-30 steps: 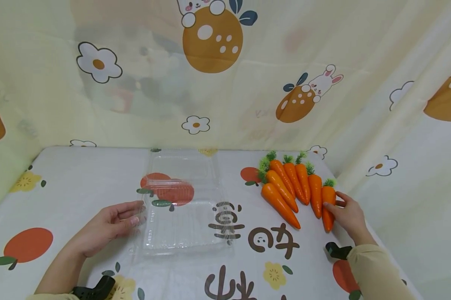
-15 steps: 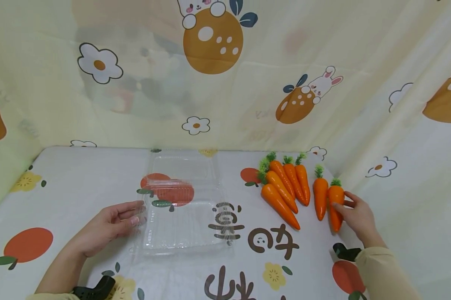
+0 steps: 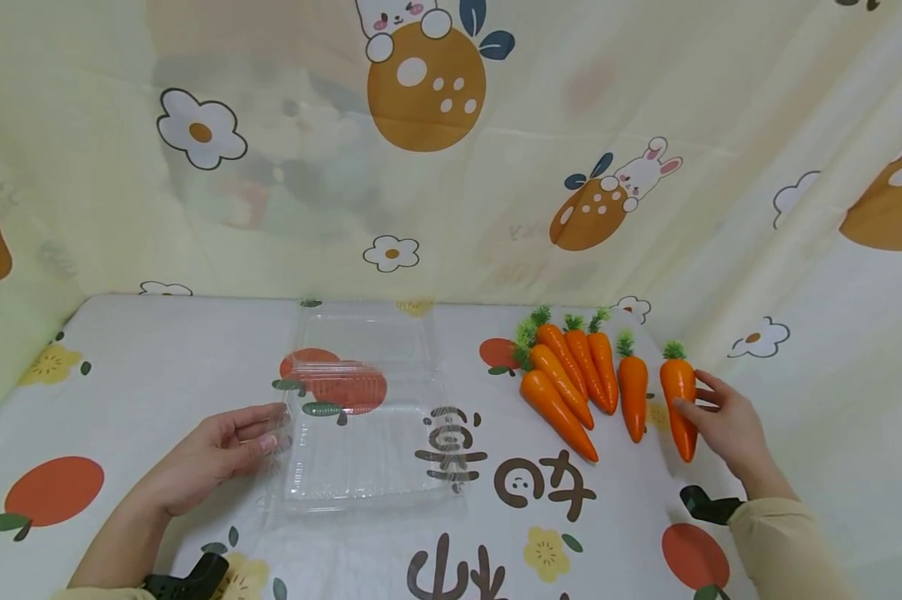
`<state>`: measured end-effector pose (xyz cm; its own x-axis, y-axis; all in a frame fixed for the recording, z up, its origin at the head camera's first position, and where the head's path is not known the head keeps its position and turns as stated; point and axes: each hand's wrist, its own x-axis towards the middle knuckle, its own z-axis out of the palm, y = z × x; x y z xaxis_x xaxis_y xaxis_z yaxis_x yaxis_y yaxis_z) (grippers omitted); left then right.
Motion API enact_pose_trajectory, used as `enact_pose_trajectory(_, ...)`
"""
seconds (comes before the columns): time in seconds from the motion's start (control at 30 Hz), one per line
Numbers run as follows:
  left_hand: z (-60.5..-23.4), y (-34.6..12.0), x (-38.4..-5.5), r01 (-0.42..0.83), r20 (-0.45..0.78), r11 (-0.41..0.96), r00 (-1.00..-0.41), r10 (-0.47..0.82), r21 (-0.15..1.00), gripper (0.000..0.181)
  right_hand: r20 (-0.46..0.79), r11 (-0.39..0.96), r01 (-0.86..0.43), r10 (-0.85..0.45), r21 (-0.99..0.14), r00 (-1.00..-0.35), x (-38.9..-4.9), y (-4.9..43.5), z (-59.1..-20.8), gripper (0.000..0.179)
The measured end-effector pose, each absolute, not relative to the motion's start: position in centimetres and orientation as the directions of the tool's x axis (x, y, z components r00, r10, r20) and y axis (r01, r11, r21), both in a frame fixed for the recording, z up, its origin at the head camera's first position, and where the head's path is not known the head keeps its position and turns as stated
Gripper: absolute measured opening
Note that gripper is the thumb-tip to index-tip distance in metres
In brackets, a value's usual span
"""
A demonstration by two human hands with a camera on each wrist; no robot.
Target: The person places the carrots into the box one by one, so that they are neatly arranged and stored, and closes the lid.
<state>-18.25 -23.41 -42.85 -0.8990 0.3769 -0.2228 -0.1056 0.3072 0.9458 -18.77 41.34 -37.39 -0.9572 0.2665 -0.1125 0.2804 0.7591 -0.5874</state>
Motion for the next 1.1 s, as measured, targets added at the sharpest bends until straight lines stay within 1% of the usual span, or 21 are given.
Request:
enact_pose_trajectory(0.3,-42.8,-23.5,-18.2,-0.102,-0.223,0.317,-0.9,0.375,0.943,0.067,-0.03,0.808,0.136,0.145,-0.573,-0.989,-19.4,38.6,-35.0,0.077)
enact_pose_trajectory(0.6,-42.7,-23.4,-18.3,-0.117,-0.235,0.314,-0.899,0.369,0.942,0.067,0.038,0.826,-0.07,-0.058,-0.559,-0.998,-20.7,34.0,-32.7,0.068)
enact_pose_trajectory(0.83,-42.8,-23.5,-18.4,-0.113,-0.225,0.296,-0.898,0.378,0.948,0.067,0.059,0.825,-0.221,-0.224,-0.52,-0.973,-21.4,29.0,-31.8,0.064)
enact_pose_trajectory(1.1,-42.6,-23.5,-18.5,-0.101,-0.213,0.289,-0.897,0.388,0.952,0.067,0.021,0.765,-0.349,-0.402,-0.542,-0.915,-22.0,22.7,-31.7,0.061)
